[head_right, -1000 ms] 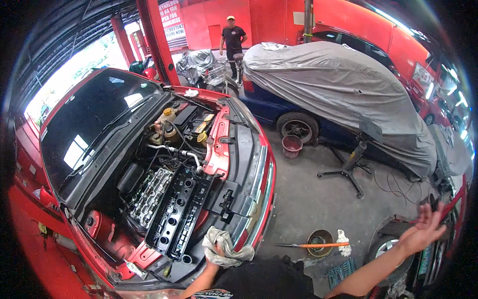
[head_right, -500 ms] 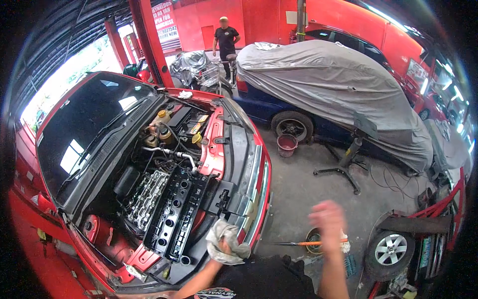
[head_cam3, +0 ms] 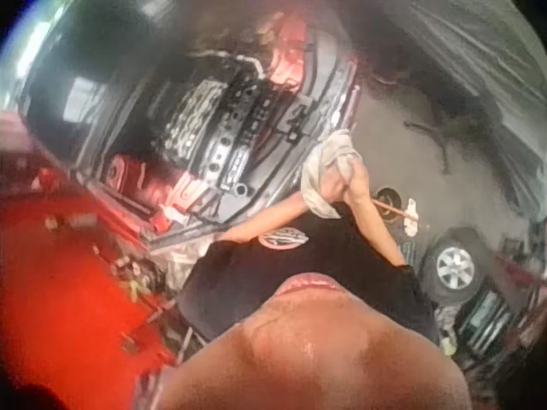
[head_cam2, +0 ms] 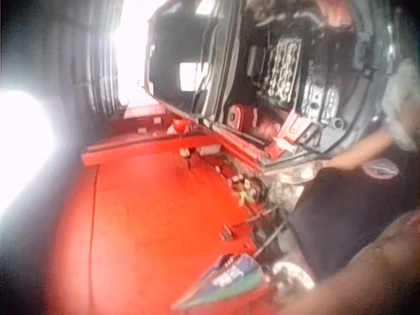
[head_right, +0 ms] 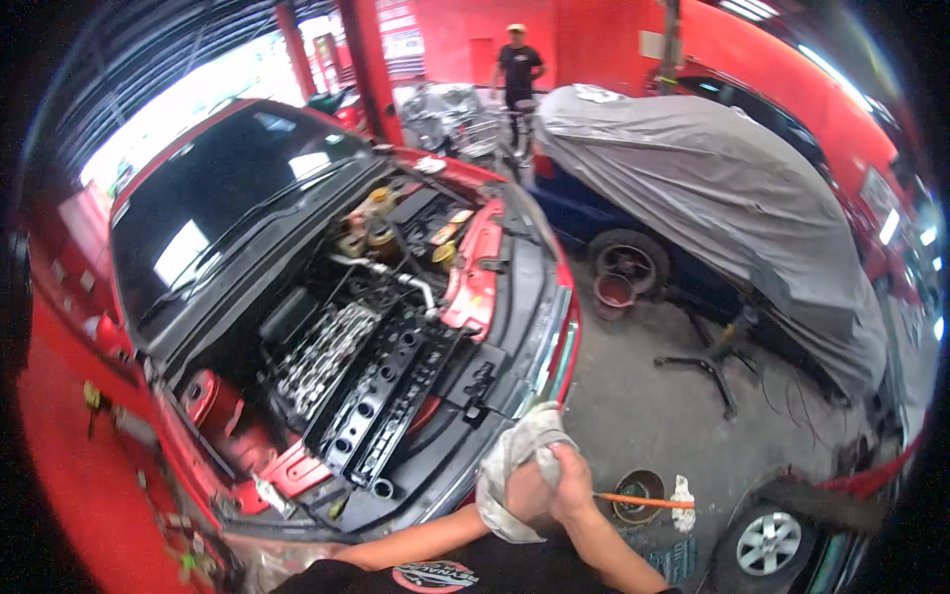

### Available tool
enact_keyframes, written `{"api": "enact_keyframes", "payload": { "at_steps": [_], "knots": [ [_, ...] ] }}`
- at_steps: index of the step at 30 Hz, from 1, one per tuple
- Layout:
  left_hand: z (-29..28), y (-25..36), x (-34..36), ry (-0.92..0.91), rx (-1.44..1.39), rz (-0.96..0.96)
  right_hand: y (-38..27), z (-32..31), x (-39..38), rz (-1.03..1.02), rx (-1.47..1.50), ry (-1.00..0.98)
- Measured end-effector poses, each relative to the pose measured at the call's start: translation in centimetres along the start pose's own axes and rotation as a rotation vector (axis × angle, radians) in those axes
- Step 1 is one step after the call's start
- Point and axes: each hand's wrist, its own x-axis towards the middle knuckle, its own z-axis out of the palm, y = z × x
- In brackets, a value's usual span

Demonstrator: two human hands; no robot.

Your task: The person wipes down a plastic engine valve cover with a cloth and then aligns and presses it onto the engine block by hand.

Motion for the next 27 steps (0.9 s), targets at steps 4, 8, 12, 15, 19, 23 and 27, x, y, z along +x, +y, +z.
{"api": "enact_keyframes", "payload": {
  "at_steps": [4,8,12,15,19,23,27],
  "knots": [
    [-1.6,0.4,-0.9,0.018,0.091,-0.030,-1.1,-0.3,-1.2,0.015,-0.154,-0.103],
    [-3.1,0.1,-2.8,0.062,0.123,-0.070,1.0,-1.3,-2.7,0.180,-0.344,-0.248],
    [-4.1,0.0,-2.8,0.025,-0.079,-0.077,0.8,-2.8,-1.8,0.166,-0.719,-0.432],
    [-2.6,-1.4,-5.0,0.071,-0.034,-0.047,-1.1,-0.9,-2.4,0.100,-0.887,-0.564],
    [-2.8,-0.2,-4.9,0.264,-0.067,0.026,-1.3,-1.6,-2.6,0.095,-0.803,-0.648],
    [-5.5,1.0,-3.7,0.235,-0.254,-0.661,0.1,-0.7,-4.0,-0.008,-0.666,-0.666],
    [-5.4,0.7,-3.4,0.274,-0.227,-0.479,2.8,-6.0,-1.2,0.091,-0.507,-0.629]
  ]
}}
